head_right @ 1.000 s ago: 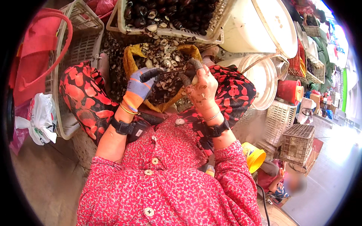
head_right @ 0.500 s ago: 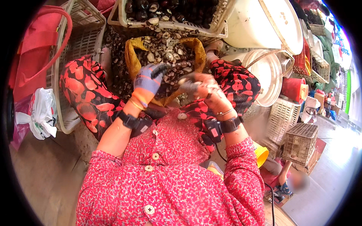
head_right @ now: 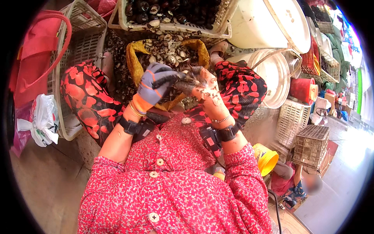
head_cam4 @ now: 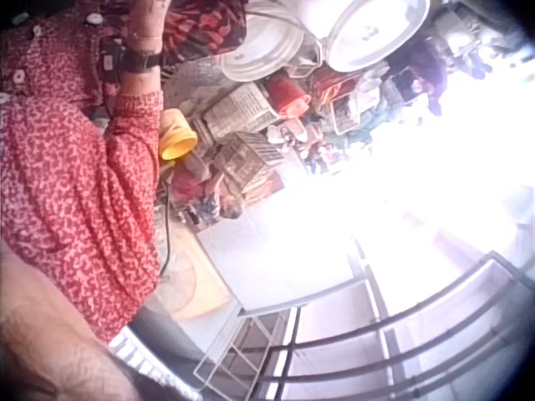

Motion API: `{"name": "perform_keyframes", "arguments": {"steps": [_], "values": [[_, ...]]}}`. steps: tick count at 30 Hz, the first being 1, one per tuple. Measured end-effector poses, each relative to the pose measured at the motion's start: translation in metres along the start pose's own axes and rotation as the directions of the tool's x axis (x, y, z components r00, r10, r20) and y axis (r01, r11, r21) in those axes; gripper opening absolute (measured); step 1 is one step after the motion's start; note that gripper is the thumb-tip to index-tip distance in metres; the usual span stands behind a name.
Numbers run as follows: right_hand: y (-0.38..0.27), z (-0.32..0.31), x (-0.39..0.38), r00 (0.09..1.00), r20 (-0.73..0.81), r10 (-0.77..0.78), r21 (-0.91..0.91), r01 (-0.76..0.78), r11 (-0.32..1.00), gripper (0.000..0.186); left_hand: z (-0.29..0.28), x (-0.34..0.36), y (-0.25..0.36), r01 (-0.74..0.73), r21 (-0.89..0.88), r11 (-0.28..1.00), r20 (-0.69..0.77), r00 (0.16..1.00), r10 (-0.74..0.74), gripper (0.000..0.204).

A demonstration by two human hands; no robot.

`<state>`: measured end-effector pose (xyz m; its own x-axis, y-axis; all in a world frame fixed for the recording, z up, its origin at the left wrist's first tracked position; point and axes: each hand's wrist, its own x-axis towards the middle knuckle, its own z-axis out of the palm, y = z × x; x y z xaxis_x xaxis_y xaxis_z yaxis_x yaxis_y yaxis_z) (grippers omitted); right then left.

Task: The person shucks and cleans mussels by hand, removing the meat from the shells and placing it in a container.

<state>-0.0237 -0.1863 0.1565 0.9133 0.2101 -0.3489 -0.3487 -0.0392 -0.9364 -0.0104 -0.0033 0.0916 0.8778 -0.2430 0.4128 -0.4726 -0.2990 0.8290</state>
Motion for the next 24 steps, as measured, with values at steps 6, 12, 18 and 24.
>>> {"name": "perform_keyframes", "arguments": {"steps": [6, 12, 18, 24], "values": [[0.001, 0.007, 0.002, 0.999, 0.006, -0.038, -0.267, 0.038, 0.963, 0.039, -0.004, -0.004, -0.009, 0.093, -0.052, 0.994, 0.014, 0.996, -0.092, 0.029], [0.015, -0.004, 0.004, 0.989, 0.039, -0.143, -0.409, 0.146, 0.901, 0.037, -0.001, -0.009, -0.038, 0.173, 0.001, 0.985, -0.092, 0.981, -0.172, 0.036], [-0.001, 0.013, 0.002, 0.993, 0.009, -0.115, -0.262, 0.114, 0.958, 0.036, -0.002, -0.007, -0.033, 0.134, 0.108, 0.985, -0.052, 0.99, -0.129, 0.038], [-0.001, 0.005, 0.001, 0.994, -0.053, 0.099, -0.034, -0.101, 0.994, 0.038, -0.005, -0.004, -0.002, 0.116, -0.023, 0.993, -0.042, 0.992, -0.117, 0.03]]}}
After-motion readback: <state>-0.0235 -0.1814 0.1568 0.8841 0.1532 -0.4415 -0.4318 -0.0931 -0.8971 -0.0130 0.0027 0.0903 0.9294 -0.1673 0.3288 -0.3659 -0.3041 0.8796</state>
